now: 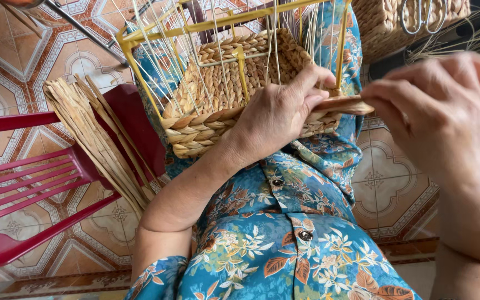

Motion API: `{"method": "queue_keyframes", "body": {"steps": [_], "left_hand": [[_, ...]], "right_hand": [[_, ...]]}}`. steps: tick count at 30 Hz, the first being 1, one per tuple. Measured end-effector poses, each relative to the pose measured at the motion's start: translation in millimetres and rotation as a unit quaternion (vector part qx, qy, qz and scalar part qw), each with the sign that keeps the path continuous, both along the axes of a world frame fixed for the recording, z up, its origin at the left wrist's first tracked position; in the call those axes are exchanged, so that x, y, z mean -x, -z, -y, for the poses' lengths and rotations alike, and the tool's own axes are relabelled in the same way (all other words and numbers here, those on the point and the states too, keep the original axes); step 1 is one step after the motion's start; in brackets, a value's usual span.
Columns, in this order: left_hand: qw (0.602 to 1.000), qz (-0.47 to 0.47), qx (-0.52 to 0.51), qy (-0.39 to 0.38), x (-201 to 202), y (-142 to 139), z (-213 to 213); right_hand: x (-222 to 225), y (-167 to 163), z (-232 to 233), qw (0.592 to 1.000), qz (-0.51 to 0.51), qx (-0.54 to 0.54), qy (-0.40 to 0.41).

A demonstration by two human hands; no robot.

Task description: The person weaves a basket by hand, interlacing dried palm fronds through a yellow metal frame. They repeatedly pull and tighten the fronds to build up the basket's sides.

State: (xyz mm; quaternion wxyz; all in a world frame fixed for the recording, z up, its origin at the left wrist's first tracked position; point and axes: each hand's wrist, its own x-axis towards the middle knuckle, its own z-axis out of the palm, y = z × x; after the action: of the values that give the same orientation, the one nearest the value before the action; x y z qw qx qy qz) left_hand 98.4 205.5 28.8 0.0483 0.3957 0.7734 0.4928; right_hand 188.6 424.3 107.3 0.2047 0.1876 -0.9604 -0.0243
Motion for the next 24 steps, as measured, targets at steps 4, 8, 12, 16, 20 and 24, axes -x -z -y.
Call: {"method": "queue_keyframes", "body": {"steps": [4, 8, 12, 16, 20, 24], "left_hand": [[0.996, -0.079, 0.01, -0.033, -11.8, 0.8, -1.2], [0.986, -0.145, 0.026, -0.073, -24.3, -2.6, -2.9], [0.99, -0.105, 0.019, -0.095, -26.4, -5.3, -6.8], [0.992, -0.025, 0.047, -0.111, -19.7, -3.4, -12.0], [0.992, -0.007, 0.065, -0.106, -14.5, 0.2, -18.8], [0.991, -0.001, 0.098, -0.094, -7.8, 1.1, -27.7]], "right_hand": [[24.9, 22.2, -1.5, 0.998, -0.047, 0.028, 0.018], [39.4, 42.7, 10.4, 0.991, -0.127, 0.028, -0.03], [45.0, 48.6, 21.4, 0.976, -0.09, 0.155, -0.12], [38.1, 58.9, 16.9, 0.867, 0.073, 0.491, -0.047], [40.9, 77.3, 1.2, 0.712, 0.249, 0.656, 0.023], [51.5, 88.0, -2.8, 0.669, 0.297, 0.681, 0.011]]}}
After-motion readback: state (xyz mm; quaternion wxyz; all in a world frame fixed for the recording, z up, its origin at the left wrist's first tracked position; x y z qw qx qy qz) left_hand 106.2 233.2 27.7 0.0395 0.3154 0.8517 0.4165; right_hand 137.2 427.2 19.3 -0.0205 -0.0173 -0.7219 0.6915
